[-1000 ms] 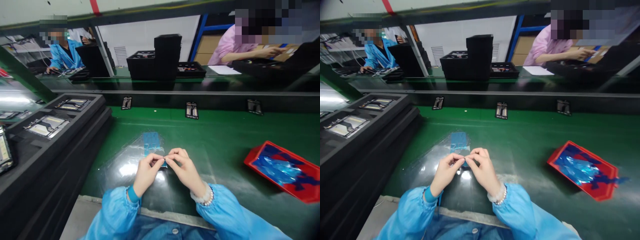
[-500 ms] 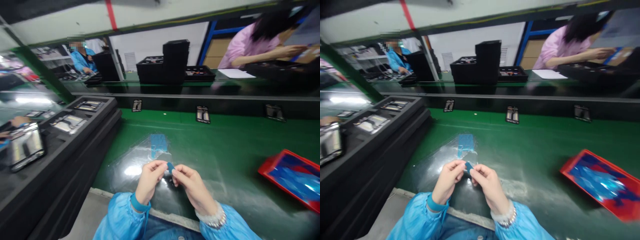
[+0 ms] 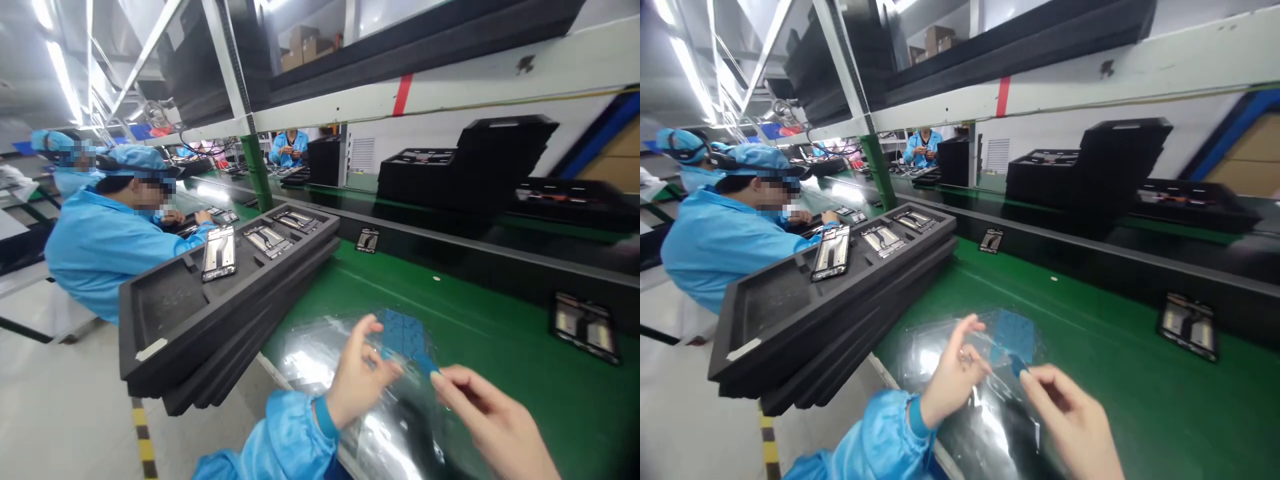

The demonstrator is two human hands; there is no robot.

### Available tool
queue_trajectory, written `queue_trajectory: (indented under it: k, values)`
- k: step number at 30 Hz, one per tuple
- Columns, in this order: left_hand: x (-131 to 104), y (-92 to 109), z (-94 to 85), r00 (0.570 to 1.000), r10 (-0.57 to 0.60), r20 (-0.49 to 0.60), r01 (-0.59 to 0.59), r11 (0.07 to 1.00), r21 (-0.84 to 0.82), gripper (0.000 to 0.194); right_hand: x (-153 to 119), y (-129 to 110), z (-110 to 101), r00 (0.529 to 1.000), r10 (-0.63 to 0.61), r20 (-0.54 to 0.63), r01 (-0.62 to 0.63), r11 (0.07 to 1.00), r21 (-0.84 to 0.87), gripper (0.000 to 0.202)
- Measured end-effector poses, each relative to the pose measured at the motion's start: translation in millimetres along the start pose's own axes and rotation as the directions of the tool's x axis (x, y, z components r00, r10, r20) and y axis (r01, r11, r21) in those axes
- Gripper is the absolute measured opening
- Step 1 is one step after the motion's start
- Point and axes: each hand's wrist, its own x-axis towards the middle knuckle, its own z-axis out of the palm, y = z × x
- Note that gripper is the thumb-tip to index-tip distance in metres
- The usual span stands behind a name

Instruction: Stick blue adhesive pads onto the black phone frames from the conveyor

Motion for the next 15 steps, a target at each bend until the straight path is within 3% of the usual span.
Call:
queue_trajectory:
  k: [2, 4, 6, 7, 9, 12, 13, 15]
  values:
    - [4.3, -7.6, -11.7, 0.998, 0.014, -0.056, -0.005, 0.986, 0.168, 0.054, 42.1, -6.6, 0.1, 0.996, -0.085, 0.017, 0.086, 0.974, -0.209, 0.033]
    - [4.4, -15.0, -18.4, 0.999, 0.034, 0.042, -0.045, 0.949, 0.312, 0.043, 93.0, -12.7, 9.0, 0.994, -0.041, 0.102, 0.082, 0.89, -0.449, 0.041]
    - [1.1, -21.9, -20.5, 0.978, 0.063, 0.2, -0.127, 0.937, 0.325, 0.033, 145.2, -17.8, 26.2, 0.997, 0.022, 0.072, 0.021, 0.835, -0.55, 0.063]
    - [-0.6, -26.1, -20.4, 0.949, 0.095, 0.302, -0.198, 0.922, 0.333, 0.031, 169.5, -20.0, 37.2, 0.998, 0.046, 0.035, -0.016, 0.807, -0.59, 0.073]
    - [-2.0, -38.7, -18.6, 0.85, 0.16, 0.503, -0.389, 0.834, 0.392, 0.037, 210.8, -23.6, 62.0, 0.997, 0.067, -0.05, -0.083, 0.76, -0.645, 0.087]
    - [2.8, -68.7, -14.0, 0.729, 0.167, 0.664, -0.56, 0.704, 0.437, 0.041, 252.1, -27.1, 98.5, 0.983, 0.084, -0.166, -0.176, 0.715, -0.677, 0.072]
    - [5.3, -79.2, -13.0, 0.728, 0.162, 0.667, -0.563, 0.696, 0.446, 0.031, 261.1, -27.4, 108.5, 0.976, 0.091, -0.199, -0.204, 0.707, -0.678, 0.061]
    - [9.6, -95.1, -13.1, 0.77, 0.129, 0.625, -0.49, 0.746, 0.451, 0.023, 274.4, -26.0, 123.3, 0.962, 0.103, -0.251, -0.25, 0.697, -0.672, 0.044]
